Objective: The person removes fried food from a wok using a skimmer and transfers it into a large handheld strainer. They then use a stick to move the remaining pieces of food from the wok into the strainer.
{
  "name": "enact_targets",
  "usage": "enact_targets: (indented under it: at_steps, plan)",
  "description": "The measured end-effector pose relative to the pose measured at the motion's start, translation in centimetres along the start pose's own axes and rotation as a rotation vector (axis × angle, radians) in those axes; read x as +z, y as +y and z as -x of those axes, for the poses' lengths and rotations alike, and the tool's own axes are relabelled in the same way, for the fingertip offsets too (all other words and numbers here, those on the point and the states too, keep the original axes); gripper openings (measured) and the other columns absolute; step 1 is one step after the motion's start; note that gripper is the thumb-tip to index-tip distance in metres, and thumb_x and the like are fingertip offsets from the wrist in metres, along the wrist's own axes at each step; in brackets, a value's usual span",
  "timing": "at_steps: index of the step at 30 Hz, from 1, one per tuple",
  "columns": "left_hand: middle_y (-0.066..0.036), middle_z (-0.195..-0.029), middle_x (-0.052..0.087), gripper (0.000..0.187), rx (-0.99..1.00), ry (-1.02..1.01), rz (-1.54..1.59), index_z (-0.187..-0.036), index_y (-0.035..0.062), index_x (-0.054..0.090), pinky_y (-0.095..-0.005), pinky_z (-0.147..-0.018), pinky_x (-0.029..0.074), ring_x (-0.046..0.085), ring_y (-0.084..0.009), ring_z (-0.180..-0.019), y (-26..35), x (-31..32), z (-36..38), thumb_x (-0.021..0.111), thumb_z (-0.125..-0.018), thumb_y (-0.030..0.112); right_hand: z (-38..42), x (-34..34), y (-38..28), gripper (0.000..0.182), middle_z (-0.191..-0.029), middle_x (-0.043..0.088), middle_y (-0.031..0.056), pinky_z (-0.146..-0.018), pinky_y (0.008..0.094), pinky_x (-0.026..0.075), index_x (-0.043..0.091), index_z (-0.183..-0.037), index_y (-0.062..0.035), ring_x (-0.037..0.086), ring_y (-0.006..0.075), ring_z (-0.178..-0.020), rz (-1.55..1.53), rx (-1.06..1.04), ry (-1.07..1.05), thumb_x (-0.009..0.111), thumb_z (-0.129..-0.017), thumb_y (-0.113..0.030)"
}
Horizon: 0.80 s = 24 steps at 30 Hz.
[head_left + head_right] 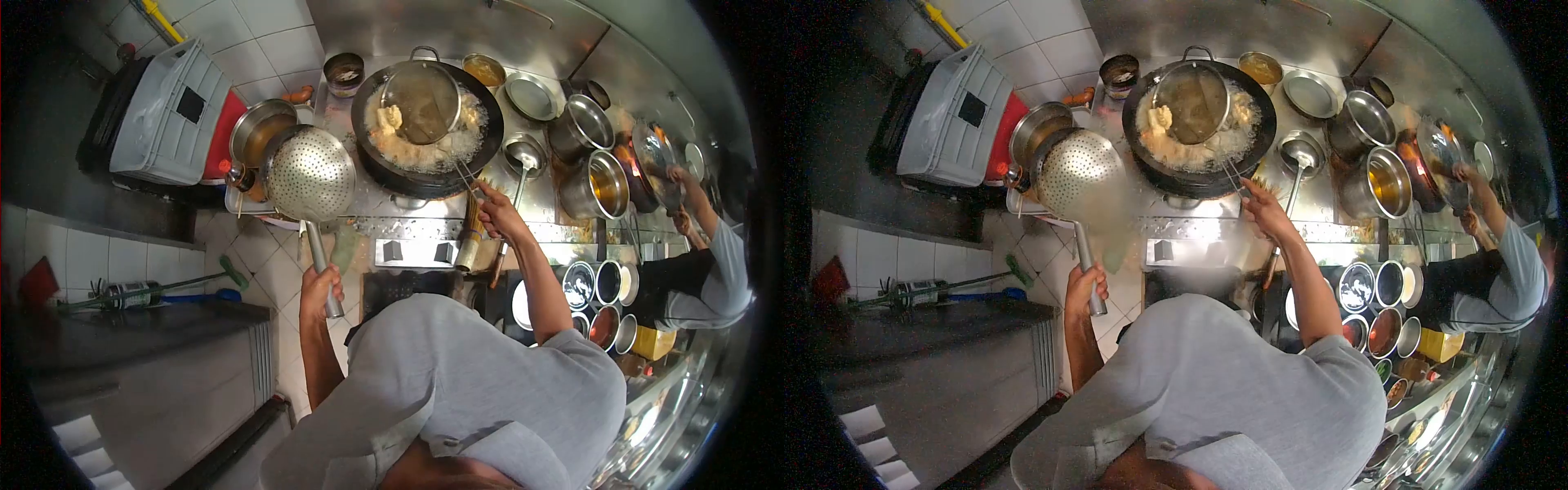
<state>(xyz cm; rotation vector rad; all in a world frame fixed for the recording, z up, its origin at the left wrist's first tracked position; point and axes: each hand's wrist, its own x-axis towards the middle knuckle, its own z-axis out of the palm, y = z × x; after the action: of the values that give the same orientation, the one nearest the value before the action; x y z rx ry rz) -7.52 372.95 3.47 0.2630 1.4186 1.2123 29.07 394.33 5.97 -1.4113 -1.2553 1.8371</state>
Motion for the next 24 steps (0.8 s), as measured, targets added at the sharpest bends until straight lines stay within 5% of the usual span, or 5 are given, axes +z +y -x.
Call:
enact_targets:
  at_steps: [2,6,12,18,24]
  plan:
    - [-0.002,-0.066,0.048,0.011,0.000,0.017,0.005,-0.091,0.0071,0.049,-0.0304,-0.040,0.039,0.044,-0.0126,-0.044,0.0,0.2,-0.7,0.058,-0.086,0.011,-1.3,0.4,1.1,0.056,-0.062,0.040,-0.0045,-0.036,0.0212,0.026,0.024,-0.152,-0.0204,0.032,0.0061,-0.041,0.179,-0.018,-0.047,0.043,-0.100,-0.015]
    - [-0.002,-0.066,0.048,0.011,0.007,0.013,-0.008,-0.090,0.0068,0.050,-0.0307,-0.041,0.040,0.044,-0.0126,-0.045,0.5,0.7,-2.7,0.058,-0.086,0.011,-2.4,2.2,1.0,0.057,-0.063,0.041,-0.0045,-0.035,0.0210,0.025,0.020,-0.153,-0.0199,0.031,0.0060,-0.043,0.069,0.016,-0.041,0.043,-0.100,-0.014]
    - [-0.002,-0.066,0.049,0.011,0.042,-0.061,0.071,-0.087,0.0064,0.050,-0.0312,-0.042,0.041,0.045,-0.0120,-0.046,1.6,2.1,-4.6,0.059,-0.087,0.013,-2.0,4.6,-1.4,0.054,-0.063,0.039,-0.0046,-0.034,0.0209,0.025,0.024,-0.151,-0.0191,0.029,0.0050,-0.043,-0.405,0.153,-0.164,0.043,-0.100,-0.014]
    - [-0.002,-0.066,0.050,0.011,0.049,-0.033,0.067,-0.086,0.0066,0.051,-0.0308,-0.042,0.041,0.046,-0.0116,-0.046,2.5,2.7,-5.7,0.059,-0.087,0.014,-0.8,6.3,-1.3,0.053,-0.063,0.039,-0.0047,-0.033,0.0179,0.023,0.027,-0.149,-0.0239,0.028,0.0038,-0.042,-0.387,0.085,-0.029,0.045,-0.100,-0.015]
    - [-0.001,-0.064,0.049,0.011,0.016,-0.043,0.056,-0.083,0.0056,0.052,-0.0298,-0.042,0.040,0.045,-0.0111,-0.046,2.5,3.0,-6.5,0.060,-0.085,0.012,-0.2,4.9,-0.7,0.053,-0.063,0.039,-0.0045,-0.034,0.0195,0.026,0.027,-0.150,-0.0241,0.029,0.0043,-0.043,-0.526,0.096,-0.172,0.045,-0.101,-0.016]
